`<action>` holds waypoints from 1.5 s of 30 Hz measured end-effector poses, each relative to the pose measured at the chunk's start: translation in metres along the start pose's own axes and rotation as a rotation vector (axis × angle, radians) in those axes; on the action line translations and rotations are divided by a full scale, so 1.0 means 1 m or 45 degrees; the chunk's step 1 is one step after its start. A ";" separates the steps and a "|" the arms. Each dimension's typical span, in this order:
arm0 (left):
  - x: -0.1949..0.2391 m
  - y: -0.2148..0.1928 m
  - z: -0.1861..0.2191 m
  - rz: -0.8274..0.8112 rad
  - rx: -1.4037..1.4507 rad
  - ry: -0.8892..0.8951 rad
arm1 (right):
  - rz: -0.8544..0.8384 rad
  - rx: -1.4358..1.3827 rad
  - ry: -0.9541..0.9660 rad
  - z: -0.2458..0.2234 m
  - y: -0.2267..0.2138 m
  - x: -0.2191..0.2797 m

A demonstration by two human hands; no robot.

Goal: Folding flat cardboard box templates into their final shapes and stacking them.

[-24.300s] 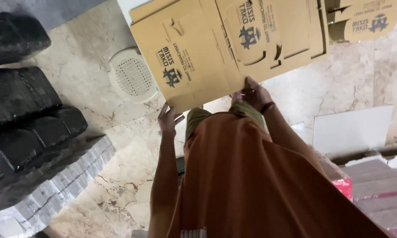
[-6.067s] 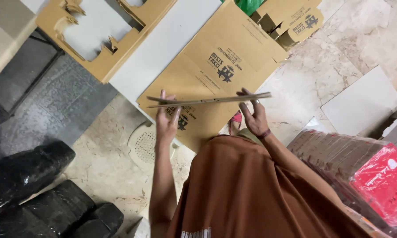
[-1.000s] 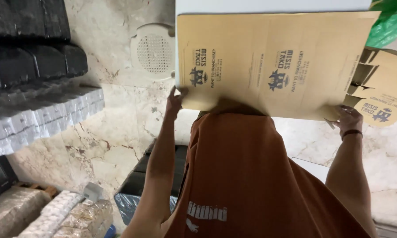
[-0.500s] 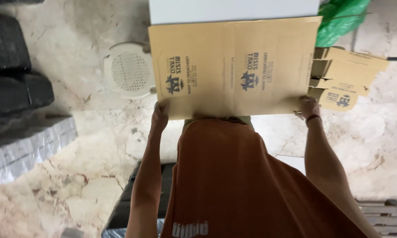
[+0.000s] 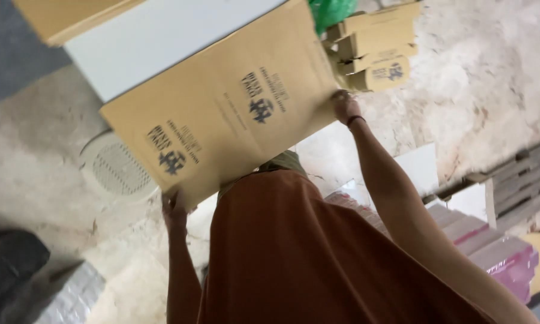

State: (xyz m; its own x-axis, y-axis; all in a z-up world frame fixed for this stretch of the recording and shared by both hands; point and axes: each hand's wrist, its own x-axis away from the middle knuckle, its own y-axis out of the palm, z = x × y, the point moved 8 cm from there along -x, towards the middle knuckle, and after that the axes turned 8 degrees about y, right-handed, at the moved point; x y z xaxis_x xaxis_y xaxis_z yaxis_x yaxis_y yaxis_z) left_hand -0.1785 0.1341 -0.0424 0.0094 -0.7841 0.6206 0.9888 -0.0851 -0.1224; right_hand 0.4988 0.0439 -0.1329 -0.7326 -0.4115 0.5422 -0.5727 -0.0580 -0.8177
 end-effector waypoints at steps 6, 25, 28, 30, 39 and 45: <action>0.013 -0.011 0.027 0.095 -0.205 0.007 | 0.243 -0.405 0.171 -0.008 -0.045 0.083; 0.186 0.058 -0.073 -0.084 0.860 -0.490 | -0.869 -1.625 0.479 -0.045 0.147 0.239; 0.204 0.094 -0.069 -0.121 1.029 -0.437 | -0.940 -1.544 0.323 -0.053 0.128 0.225; 0.202 0.107 -0.085 -0.099 1.041 -0.396 | -0.998 -1.479 0.270 -0.058 0.112 0.220; 0.231 0.211 -0.107 0.028 1.020 -0.192 | -1.325 -1.330 0.118 -0.052 0.088 0.172; 0.269 0.358 -0.118 -0.226 -0.663 0.076 | -2.069 -2.042 -0.020 0.099 0.037 0.285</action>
State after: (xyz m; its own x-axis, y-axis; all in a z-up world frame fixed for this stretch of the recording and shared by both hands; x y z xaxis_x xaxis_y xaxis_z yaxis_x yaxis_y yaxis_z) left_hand 0.1609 -0.1798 -0.0110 -0.1741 -0.7621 0.6237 0.7700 -0.5002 -0.3962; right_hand 0.3050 -0.1652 -0.0280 0.4910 -0.7927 0.3614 -0.2190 0.2892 0.9319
